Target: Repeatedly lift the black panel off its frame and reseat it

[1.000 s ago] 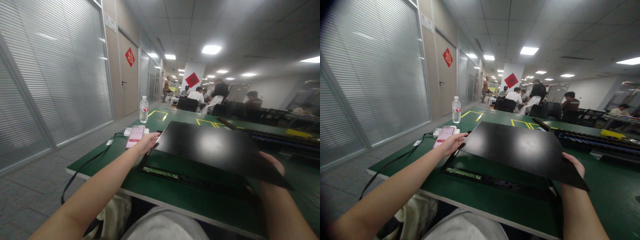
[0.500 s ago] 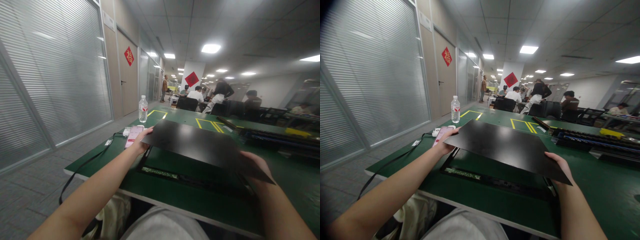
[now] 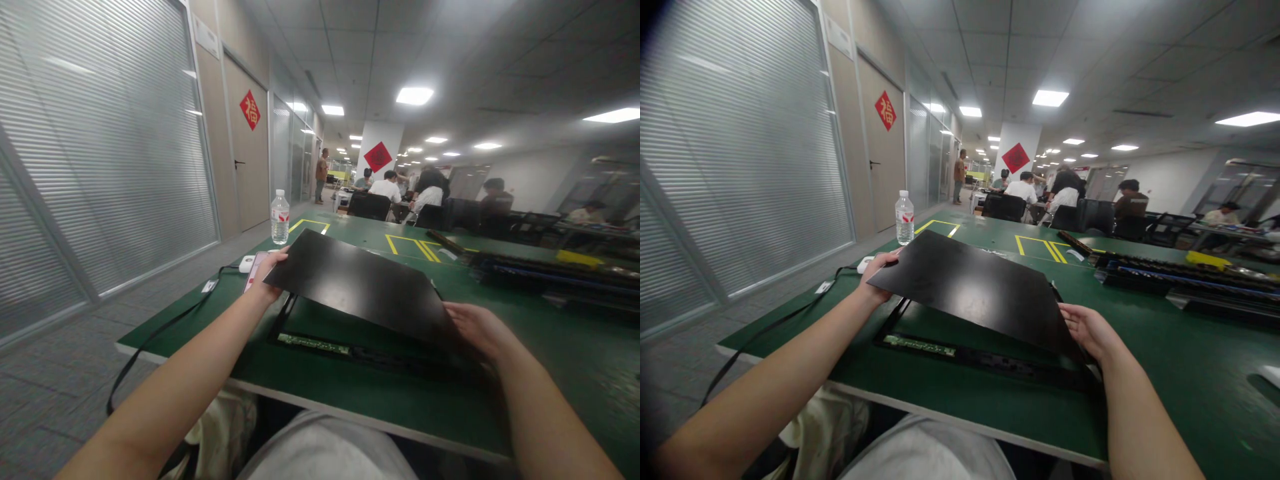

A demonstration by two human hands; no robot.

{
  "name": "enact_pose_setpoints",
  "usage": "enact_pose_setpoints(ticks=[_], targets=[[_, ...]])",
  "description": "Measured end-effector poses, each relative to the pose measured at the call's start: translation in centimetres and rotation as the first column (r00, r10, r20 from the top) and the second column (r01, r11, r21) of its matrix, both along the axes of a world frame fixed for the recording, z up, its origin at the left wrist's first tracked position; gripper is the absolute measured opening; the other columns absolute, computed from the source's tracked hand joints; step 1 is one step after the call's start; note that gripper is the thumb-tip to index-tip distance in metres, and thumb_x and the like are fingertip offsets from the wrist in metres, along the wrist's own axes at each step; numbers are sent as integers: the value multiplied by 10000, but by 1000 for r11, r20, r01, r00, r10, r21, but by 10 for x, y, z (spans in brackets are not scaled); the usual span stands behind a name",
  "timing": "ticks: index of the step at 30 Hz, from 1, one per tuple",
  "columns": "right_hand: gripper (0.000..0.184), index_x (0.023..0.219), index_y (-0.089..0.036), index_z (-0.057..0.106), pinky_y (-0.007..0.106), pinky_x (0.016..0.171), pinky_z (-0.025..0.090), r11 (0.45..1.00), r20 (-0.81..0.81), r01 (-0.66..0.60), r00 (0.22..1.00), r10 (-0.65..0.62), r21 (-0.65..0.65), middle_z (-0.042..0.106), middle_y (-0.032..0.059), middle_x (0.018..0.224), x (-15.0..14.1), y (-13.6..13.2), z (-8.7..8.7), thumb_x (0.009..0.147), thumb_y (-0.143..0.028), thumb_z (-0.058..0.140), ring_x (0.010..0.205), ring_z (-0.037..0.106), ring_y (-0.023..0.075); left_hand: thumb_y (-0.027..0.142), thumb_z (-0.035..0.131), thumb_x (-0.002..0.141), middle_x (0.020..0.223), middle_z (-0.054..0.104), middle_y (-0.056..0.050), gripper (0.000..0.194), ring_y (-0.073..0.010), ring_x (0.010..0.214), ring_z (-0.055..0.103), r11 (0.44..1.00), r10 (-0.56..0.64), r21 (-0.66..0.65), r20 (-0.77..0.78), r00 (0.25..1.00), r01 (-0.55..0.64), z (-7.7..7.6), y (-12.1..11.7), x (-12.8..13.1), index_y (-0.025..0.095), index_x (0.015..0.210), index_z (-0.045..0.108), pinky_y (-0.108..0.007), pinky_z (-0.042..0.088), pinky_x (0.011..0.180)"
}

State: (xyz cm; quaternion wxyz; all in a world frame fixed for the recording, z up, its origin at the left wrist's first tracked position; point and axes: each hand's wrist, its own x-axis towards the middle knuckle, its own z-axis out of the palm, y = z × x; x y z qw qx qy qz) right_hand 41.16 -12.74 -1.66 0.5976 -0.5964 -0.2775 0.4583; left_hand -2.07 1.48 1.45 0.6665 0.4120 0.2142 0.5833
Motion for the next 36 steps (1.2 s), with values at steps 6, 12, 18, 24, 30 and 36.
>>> enact_pose_setpoints(ticks=[6, 12, 18, 24, 30, 36], targets=[[504, 1283, -152, 570, 316, 628, 567, 993, 115, 103, 989, -95, -64, 754, 144, 867, 3, -1, 2, 779, -140, 595, 729, 730, 234, 146, 538, 563, 871, 751, -66, 581, -227, 717, 696, 999, -53, -11, -72, 996, 52, -3, 4, -1, 82, 1122, 683, -325, 562, 689], [522, 1284, -190, 609, 235, 519, 477, 988, 238, 137, 964, -117, -68, 768, 117, 855, 0, -1, 3, 762, -177, 605, 641, 695, 180, 146, 525, 528, 854, 745, -58, 611, -252, 744, 706, 997, -82, -20, -76, 994, 81, -2, 7, -4, 94, 1118, 674, -348, 567, 686], [459, 1178, -152, 628, 207, 436, 406, 983, 233, 175, 960, -158, -56, 751, 117, 730, 0, 2, 1, 719, -157, 629, 490, 603, 152, 150, 548, 484, 721, 694, -12, 487, -237, 698, 678, 995, 68, -57, -192, 979, -80, -6, 10, -4, 142, 961, 649, -298, 510, 583], [322, 998, -160, 678, 192, 378, 322, 957, 271, 290, 923, -273, -25, 720, 90, 627, 5, 3, -1, 679, -116, 663, 417, 528, 131, 131, 642, 507, 701, 665, 14, 433, -202, 620, 654, 991, 2, -128, -358, 934, -51, -12, 6, 1, 199, 932, 597, -302, 500, 570], [235, 919, -158, 685, 189, 377, 302, 943, 364, 334, 880, -306, -14, 696, 78, 590, 8, 1, -1, 694, -115, 636, 426, 560, 143, 85, 653, 520, 654, 664, 31, 516, -225, 539, 654, 961, -51, -260, -484, 873, -89, -16, -2, 8, 245, 1003, 567, -339, 517, 527], [246, 929, -164, 706, 201, 407, 319, 939, 421, 345, 852, -311, -3, 704, 67, 616, 9, -1, -2, 689, -147, 653, 454, 580, 141, 105, 678, 542, 595, 648, 35, 505, -233, 507, 639, 970, -18, -208, -588, 809, -130, -25, -3, 12, 235, 1013, 552, -335, 494, 495]])
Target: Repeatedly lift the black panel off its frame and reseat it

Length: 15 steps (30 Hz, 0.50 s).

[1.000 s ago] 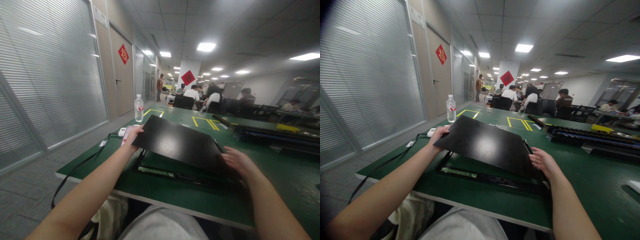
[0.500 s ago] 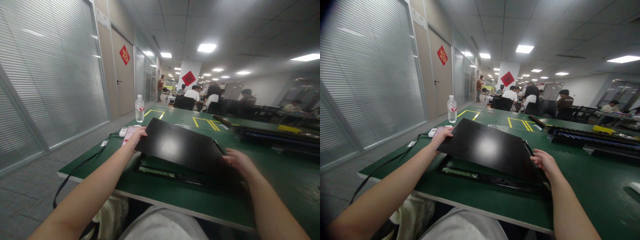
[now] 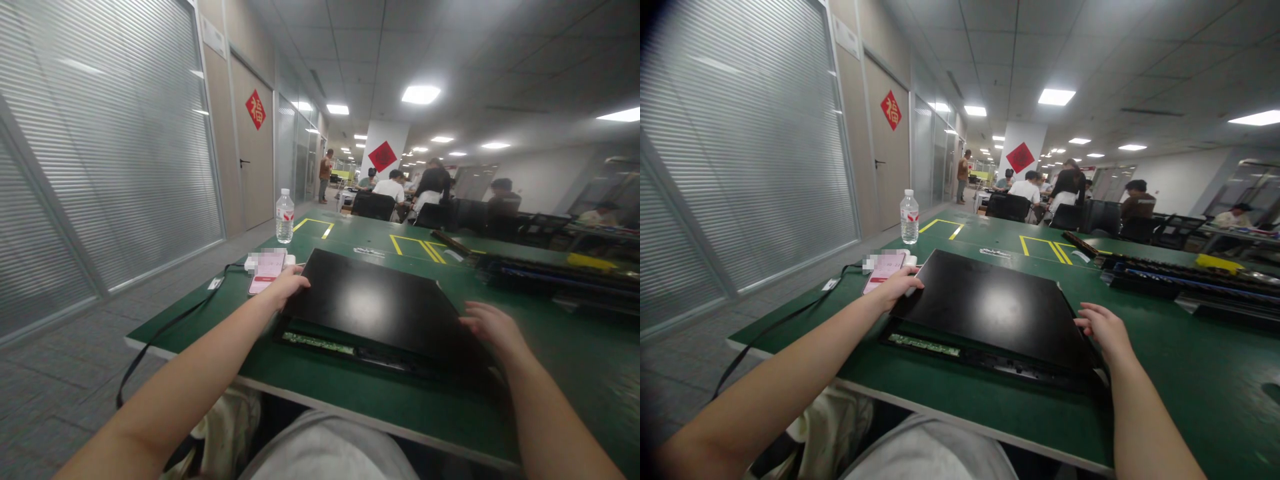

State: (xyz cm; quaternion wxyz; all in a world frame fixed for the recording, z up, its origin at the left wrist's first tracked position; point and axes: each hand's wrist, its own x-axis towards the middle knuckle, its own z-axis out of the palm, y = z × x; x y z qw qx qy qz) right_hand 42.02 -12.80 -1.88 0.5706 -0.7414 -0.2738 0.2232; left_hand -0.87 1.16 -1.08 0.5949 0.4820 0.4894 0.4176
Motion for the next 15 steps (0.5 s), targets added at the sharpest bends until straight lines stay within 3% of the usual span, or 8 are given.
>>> enact_pose_setpoints(ticks=[4, 8, 15], targets=[[237, 908, -156, 709, 226, 425, 342, 999, 41, 25, 999, -25, -20, 686, 64, 579, -1, 0, -1, 677, -160, 655, 438, 557, 144, 108, 689, 565, 639, 667, 22, 426, -221, 546, 654, 999, 10, 54, -67, 998, -7, -6, 1, 2, 215, 953, 551, -321, 506, 531], [252, 892, -152, 708, 253, 477, 410, 1000, 90, 16, 996, -15, -5, 691, 72, 604, 2, 2, -3, 647, -183, 659, 556, 645, 196, 81, 694, 588, 747, 710, -9, 379, -244, 710, 706, 991, -6, 129, -129, 992, 23, -11, 1, 3, 205, 919, 557, -324, 547, 627], [363, 1012, -158, 717, 292, 567, 475, 991, 219, 14, 976, 15, -132, 719, 95, 672, 14, 5, -11, 683, -277, 619, 673, 692, 232, 36, 673, 662, 895, 744, -50, 411, -244, 899, 721, 983, -39, 164, -252, 967, 82, -19, 7, 4, 174, 1025, 539, -324, 557, 769]])
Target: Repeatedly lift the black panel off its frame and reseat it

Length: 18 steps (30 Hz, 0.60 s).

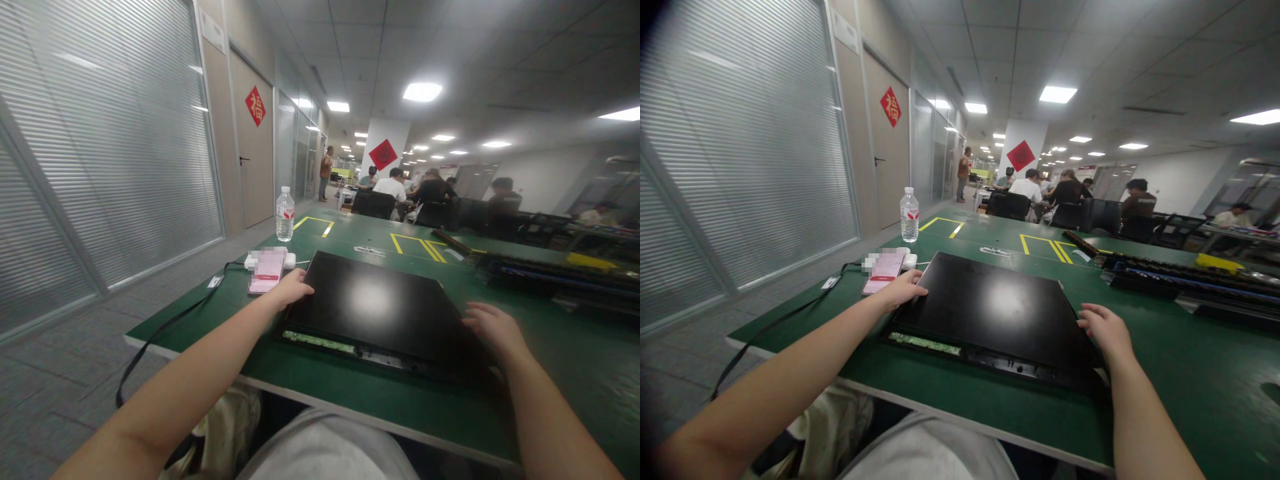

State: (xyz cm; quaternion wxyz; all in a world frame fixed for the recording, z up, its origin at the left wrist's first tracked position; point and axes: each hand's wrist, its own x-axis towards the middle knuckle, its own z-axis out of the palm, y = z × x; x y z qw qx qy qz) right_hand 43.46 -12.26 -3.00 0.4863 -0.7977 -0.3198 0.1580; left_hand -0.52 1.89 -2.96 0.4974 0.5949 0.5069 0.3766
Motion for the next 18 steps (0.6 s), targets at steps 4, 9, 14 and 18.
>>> enact_pose_setpoints(ticks=[4, 9, 14, 18], targets=[[406, 1055, -179, 720, 318, 597, 481, 998, 56, -4, 998, 7, -60, 736, 93, 716, 3, 0, -1, 687, -324, 628, 691, 695, 244, 38, 686, 650, 880, 740, -51, 414, -249, 870, 723, 1000, 6, 4, -24, 1000, -6, 0, 2, 0, 175, 1016, 547, -324, 552, 749], [391, 1043, -206, 735, 346, 675, 482, 992, 147, -11, 989, 29, -123, 753, 84, 773, 2, -1, 2, 697, -345, 617, 733, 695, 251, 41, 687, 634, 853, 737, -52, 382, -249, 842, 723, 1000, 7, 6, -6, 1000, -7, 2, 0, 0, 172, 971, 563, -313, 546, 728], [382, 1035, -217, 742, 352, 679, 477, 980, 194, -7, 980, 47, -200, 763, 80, 823, 2, -1, 4, 702, -344, 602, 763, 688, 259, 62, 709, 617, 807, 728, -41, 339, -239, 797, 719, 999, 43, -25, 12, 999, -42, 10, -7, 2, 169, 917, 591, -290, 540, 682], [388, 1029, -209, 750, 351, 669, 476, 976, 232, -10, 971, 62, -217, 761, 89, 810, 1, -1, 6, 696, -337, 599, 743, 682, 258, 46, 687, 608, 808, 727, -36, 318, -222, 772, 715, 997, 56, -48, 67, 996, -53, 16, -10, 3, 165, 886, 587, -275, 541, 655]])
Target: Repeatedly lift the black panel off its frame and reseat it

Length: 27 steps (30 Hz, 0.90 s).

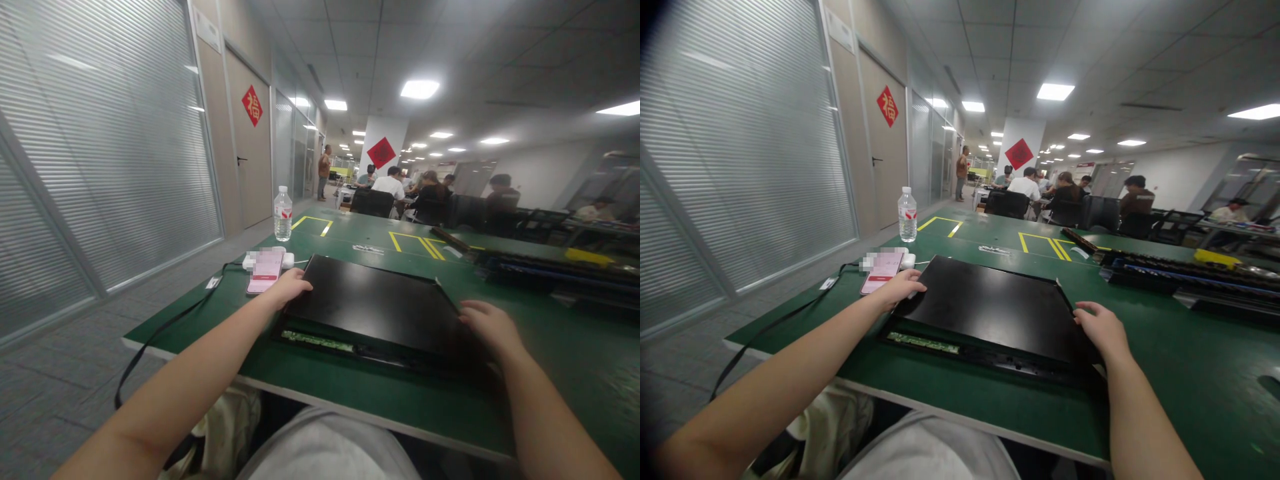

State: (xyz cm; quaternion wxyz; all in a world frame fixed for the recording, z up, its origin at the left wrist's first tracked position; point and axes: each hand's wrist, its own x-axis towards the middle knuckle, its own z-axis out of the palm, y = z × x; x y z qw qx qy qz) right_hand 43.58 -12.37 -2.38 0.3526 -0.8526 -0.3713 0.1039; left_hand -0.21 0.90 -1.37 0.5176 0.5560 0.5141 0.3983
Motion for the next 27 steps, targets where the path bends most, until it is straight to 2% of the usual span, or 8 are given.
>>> enact_pose_setpoints(ticks=[6, 10, 22, 27], targets=[[364, 1012, -222, 756, 336, 700, 478, 999, 45, 12, 999, -11, -35, 764, 80, 851, -4, 0, 2, 692, -311, 607, 816, 685, 257, 58, 687, 602, 749, 719, -21, 327, -220, 737, 711, 1000, 11, 11, 16, 1000, -11, -2, 2, 0, 165, 897, 594, -280, 536, 647], [364, 1023, -224, 749, 333, 682, 484, 999, 25, -9, 1000, 10, -39, 761, 81, 842, -4, 0, 1, 723, -332, 574, 788, 687, 249, 84, 703, 607, 719, 709, -14, 323, -217, 712, 707, 1000, 4, 19, -13, 1000, -4, -4, 4, -1, 170, 901, 600, -272, 531, 620], [333, 986, -238, 764, 340, 691, 469, 992, 187, -28, 981, 51, -123, 761, 85, 914, -8, -2, 3, 758, -366, 557, 874, 681, 276, 86, 700, 631, 726, 705, -3, 331, -205, 687, 703, 1000, 8, 2, -34, 999, -8, 2, -2, 0, 190, 921, 579, -271, 547, 607], [346, 998, -243, 775, 352, 677, 474, 990, 245, -24, 968, 58, -140, 758, 95, 889, -8, -3, 3, 761, -368, 556, 833, 682, 286, 77, 678, 657, 694, 695, 7, 313, -196, 650, 698, 1000, -12, 8, -23, 1000, 13, 1, -1, -1, 186, 935, 584, -257, 539, 575]])
